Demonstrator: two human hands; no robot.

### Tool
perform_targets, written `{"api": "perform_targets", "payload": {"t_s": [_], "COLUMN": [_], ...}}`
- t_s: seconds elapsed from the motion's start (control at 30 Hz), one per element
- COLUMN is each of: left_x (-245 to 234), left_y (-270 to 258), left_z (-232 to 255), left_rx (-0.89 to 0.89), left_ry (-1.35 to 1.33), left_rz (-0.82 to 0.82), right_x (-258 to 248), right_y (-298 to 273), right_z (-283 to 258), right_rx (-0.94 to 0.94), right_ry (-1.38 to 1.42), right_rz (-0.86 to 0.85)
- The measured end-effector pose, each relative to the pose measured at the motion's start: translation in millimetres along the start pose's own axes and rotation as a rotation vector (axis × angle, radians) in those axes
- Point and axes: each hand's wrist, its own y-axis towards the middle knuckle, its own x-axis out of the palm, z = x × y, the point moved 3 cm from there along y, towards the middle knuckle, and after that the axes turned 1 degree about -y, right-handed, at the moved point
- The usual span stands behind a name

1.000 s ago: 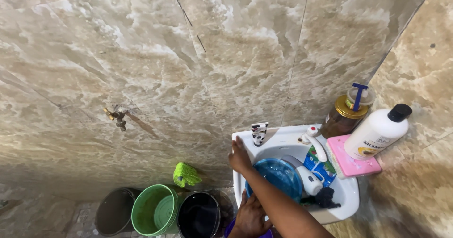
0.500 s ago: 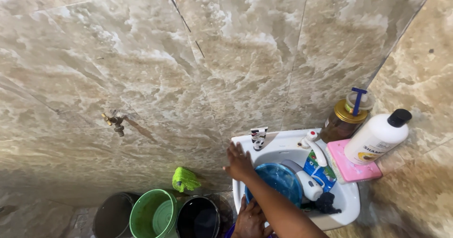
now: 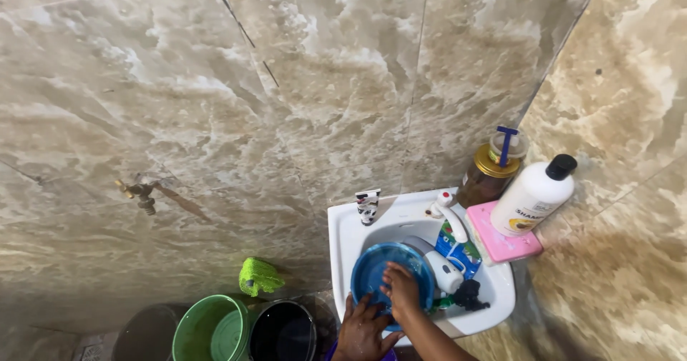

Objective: Washing and rinsing various small plastic and metal parts of a personal care device in a bathroom sink.

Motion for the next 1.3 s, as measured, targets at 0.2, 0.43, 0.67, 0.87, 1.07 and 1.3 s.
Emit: {"api": "perform_targets", "payload": {"t_s": [0.2,0.43,0.67,0.87,1.07,1.3], "left_x": [-5.0,-2.4,7.2,8.3,4.0,3.7], "left_y": [3.9,4.4,3.5,5.0,5.2,5.7], "left_z": [4.5,3.8,-3.1,-5.5,-5.4,-5.2], "left_rx": [-0.058,0.001,-0.010,-0.004,-0.039,-0.040], "left_ry": [-0.022,-0.004,0.010,0.001,-0.013,-0.035], "left_rz": [-0.054,0.059,0.042,0.030,-0.040,-0.055], "right_x": [-35.4,-10.6,43.5,57.2,30.6,0.1], "right_y": [43.2,69.0,142.3,200.5,227.0,220.8], "right_z": [54.1,10.8,-101.1,-126.0,-134.5,-143.6], "right_rx": [0.118,0.338,0.111,0.100,0.077,-0.072], "right_ry": [0.315,0.863,1.027,0.631,0.467,0.463], "right_rz": [0.253,-0.148,-0.543,-0.229,-0.093,0.084]}}
